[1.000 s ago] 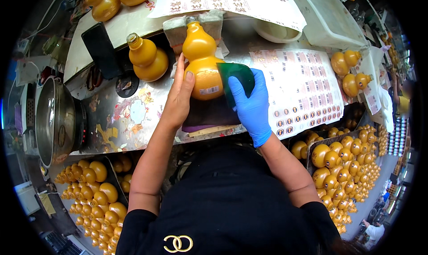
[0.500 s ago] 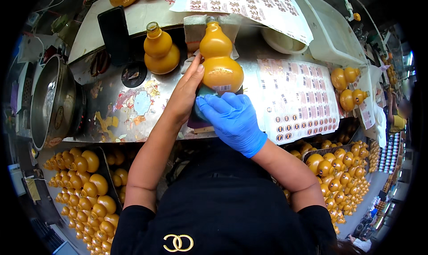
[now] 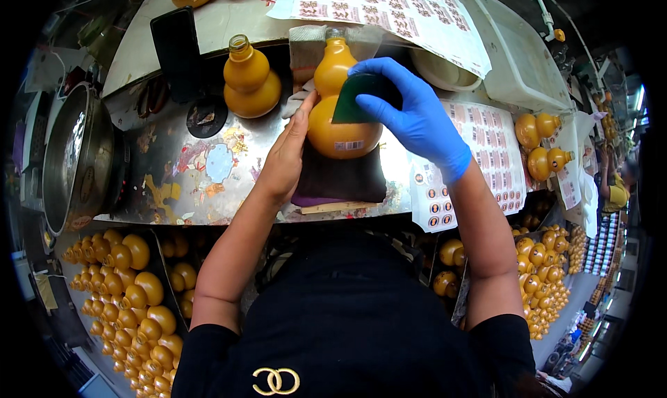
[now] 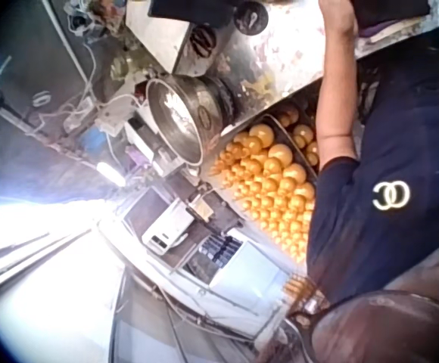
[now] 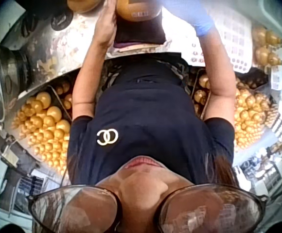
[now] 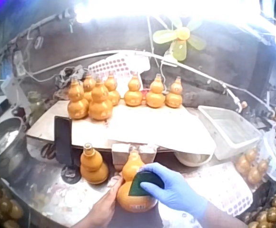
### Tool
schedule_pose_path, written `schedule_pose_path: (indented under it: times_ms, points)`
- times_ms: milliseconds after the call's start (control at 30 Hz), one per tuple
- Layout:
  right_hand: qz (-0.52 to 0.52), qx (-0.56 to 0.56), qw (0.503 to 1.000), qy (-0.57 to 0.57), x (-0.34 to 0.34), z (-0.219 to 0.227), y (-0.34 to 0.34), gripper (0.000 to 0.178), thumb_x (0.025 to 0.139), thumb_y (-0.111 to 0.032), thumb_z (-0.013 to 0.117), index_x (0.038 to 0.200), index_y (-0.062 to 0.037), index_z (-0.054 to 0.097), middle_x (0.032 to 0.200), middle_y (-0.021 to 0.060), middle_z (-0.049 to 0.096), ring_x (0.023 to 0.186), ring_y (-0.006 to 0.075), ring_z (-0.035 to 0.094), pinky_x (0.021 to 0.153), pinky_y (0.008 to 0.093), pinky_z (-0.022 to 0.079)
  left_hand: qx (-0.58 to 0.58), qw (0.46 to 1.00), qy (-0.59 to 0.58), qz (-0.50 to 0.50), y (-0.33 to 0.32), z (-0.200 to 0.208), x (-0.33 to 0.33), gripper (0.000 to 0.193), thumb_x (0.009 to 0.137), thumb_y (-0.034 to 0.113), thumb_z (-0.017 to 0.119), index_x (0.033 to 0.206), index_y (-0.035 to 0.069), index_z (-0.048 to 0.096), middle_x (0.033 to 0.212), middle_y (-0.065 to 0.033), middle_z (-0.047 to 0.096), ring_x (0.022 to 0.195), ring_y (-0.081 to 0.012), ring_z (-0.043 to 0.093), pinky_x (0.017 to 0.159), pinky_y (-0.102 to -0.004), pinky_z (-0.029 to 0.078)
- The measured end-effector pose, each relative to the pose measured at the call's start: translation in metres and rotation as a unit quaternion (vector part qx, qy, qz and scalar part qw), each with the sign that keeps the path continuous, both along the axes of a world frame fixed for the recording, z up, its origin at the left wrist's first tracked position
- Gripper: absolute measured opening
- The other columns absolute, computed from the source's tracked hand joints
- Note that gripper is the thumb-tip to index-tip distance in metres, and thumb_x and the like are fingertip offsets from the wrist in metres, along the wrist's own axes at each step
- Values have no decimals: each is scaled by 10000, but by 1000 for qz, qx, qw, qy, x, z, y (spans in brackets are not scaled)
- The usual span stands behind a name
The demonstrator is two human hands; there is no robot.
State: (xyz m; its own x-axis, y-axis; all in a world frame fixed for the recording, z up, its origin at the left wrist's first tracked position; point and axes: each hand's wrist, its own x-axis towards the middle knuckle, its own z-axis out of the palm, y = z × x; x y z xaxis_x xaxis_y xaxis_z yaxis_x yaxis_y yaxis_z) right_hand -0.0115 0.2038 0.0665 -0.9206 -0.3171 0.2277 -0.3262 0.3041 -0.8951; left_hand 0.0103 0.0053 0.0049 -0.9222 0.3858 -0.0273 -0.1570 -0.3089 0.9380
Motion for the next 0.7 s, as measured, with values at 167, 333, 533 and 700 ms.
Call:
schedule_pose_path:
  times_ms: [167, 333, 533, 700]
  points:
    - [9, 23, 999, 39, -12, 0, -2, 340, 866, -96, 654, 1184, -50, 541, 1026, 117, 641, 935, 174, 622, 850, 295, 499, 29, 1000, -12, -4, 1, 3, 1, 600, 1037, 409, 186, 1483, 8, 179, 1502, -143, 279, 1377, -221, 300, 1139, -336, 225]
    - [12, 19, 995, 100, -12, 6, -7, 334, 854, -80, 662, 1169, -49, 555, 1010, 122, 647, 950, 183, 634, 850, 294, 499, 28, 999, -24, -2, 3, 8, 2, 607, 1033, 427, 169, 1488, 25, 167, 1497, -140, 286, 1374, -222, 305, 1144, -341, 228]
    - [43, 11, 998, 39, -5, 5, -8, 287, 849, -73, 654, 1125, -55, 578, 1004, 105, 648, 944, 176, 632, 850, 303, 495, 33, 998, -45, -2, 5, 11, 5, 630, 1027, 456, 168, 1487, 26, 167, 1477, -146, 318, 1358, -229, 333, 1132, -349, 260]
    - [14, 30, 998, 62, -11, 10, -12, 297, 835, -85, 668, 1117, -49, 581, 986, 128, 654, 913, 207, 645, 827, 305, 507, 15, 1000, -19, 9, 5, 4, -4, 629, 1014, 436, 323, 1446, -14, 248, 1408, -173, 393, 1291, -219, 409, 1080, -336, 319]
